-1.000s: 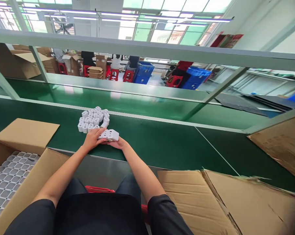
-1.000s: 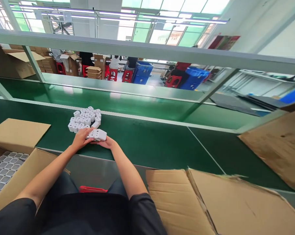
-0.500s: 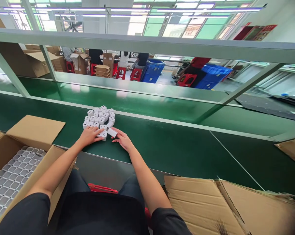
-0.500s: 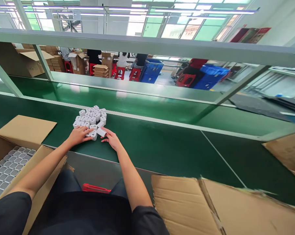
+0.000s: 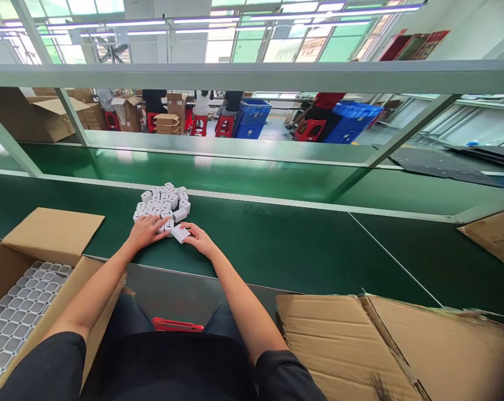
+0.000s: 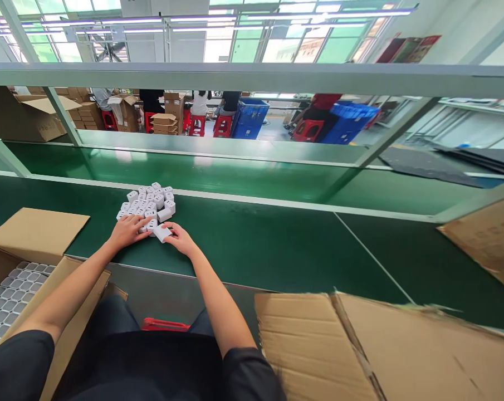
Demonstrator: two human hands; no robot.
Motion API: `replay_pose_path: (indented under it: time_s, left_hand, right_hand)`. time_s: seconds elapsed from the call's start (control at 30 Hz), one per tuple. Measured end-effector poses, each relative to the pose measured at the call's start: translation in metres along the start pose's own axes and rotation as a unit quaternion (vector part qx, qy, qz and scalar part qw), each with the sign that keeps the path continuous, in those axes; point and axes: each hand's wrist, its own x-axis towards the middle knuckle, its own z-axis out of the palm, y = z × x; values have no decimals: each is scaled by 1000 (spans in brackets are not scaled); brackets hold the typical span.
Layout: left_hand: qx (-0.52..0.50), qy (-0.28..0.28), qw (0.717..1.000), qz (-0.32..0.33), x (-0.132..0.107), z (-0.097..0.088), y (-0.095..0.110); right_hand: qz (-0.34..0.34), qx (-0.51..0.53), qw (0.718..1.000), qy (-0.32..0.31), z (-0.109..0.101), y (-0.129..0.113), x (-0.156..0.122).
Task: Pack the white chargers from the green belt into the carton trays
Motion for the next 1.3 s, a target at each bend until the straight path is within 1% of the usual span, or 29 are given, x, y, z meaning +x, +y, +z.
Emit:
replay_pose_path:
  time_s: [0.07, 0.2, 0.27, 0.37, 0.57, 0.73, 0.83, 0.93, 1.0, 1.03, 1.1, 1.13, 1.17, 1.2, 1.23, 1.27, 1.3]
  left_hand:
    - [-4, 1, 1000, -2, 1, 0, 1]
    - [-12, 4, 1000, -4, 2, 0, 1]
    - [-12, 5, 1000, -4, 2, 1, 1]
    - [-8, 5, 1000, -3, 2, 1, 0]
    - [2, 5, 1000, 2, 1, 1, 1]
    - [8, 10, 1000, -7, 2, 0, 1]
    - [6, 16, 1000, 0, 3, -6, 1]
    - [3, 44, 999, 3, -1, -19, 5]
    - [-1, 78, 997, -15, 0, -27, 7]
    - [-9, 88, 996, -26, 4, -29, 9]
    - [-35, 86, 995, -38, 19, -29, 17]
    - [-52, 85, 995, -30, 28, -27, 25]
    - [-68, 84, 994, -13, 39, -25, 37]
    - [-84, 90, 992, 12, 50, -22, 53]
    - [-99, 101, 989, 46, 60, -19, 72]
    - [-114, 116, 983, 83, 70, -17, 94]
    - [-130, 133, 975, 120, 80, -15, 116]
  right_hand:
    - [-11, -28, 1000, 5, 3, 0, -1]
    - [-60, -106, 991, 52, 9, -3, -5]
    - [-86, -133, 985, 73, 10, -4, -5]
    - [-105, -156, 978, 92, 7, -5, -2]
    - [-130, -163, 974, 87, 7, -1, 7]
    - [-145, -186, 970, 61, 8, 0, 9]
    - [-147, -202, 967, 55, 9, -3, 8]
    - [-137, -226, 961, 77, 5, -18, 3]
    - [-137, -256, 954, 78, -12, -39, 2]
    - [-143, -279, 948, 64, -27, -53, 1]
    - [-171, -375, 911, -21, -68, -88, -8]
    - [-167, -420, 890, -54, -92, -109, -19]
    - [-152, -460, 871, -79, -115, -131, -36]
    - [-129, -493, 855, -94, -137, -155, -60]
    - [-102, -522, 842, -95, -157, -178, -90]
    - [-74, -545, 831, -86, -174, -200, -126]
    - [-43, -557, 827, -59, -188, -219, -166]
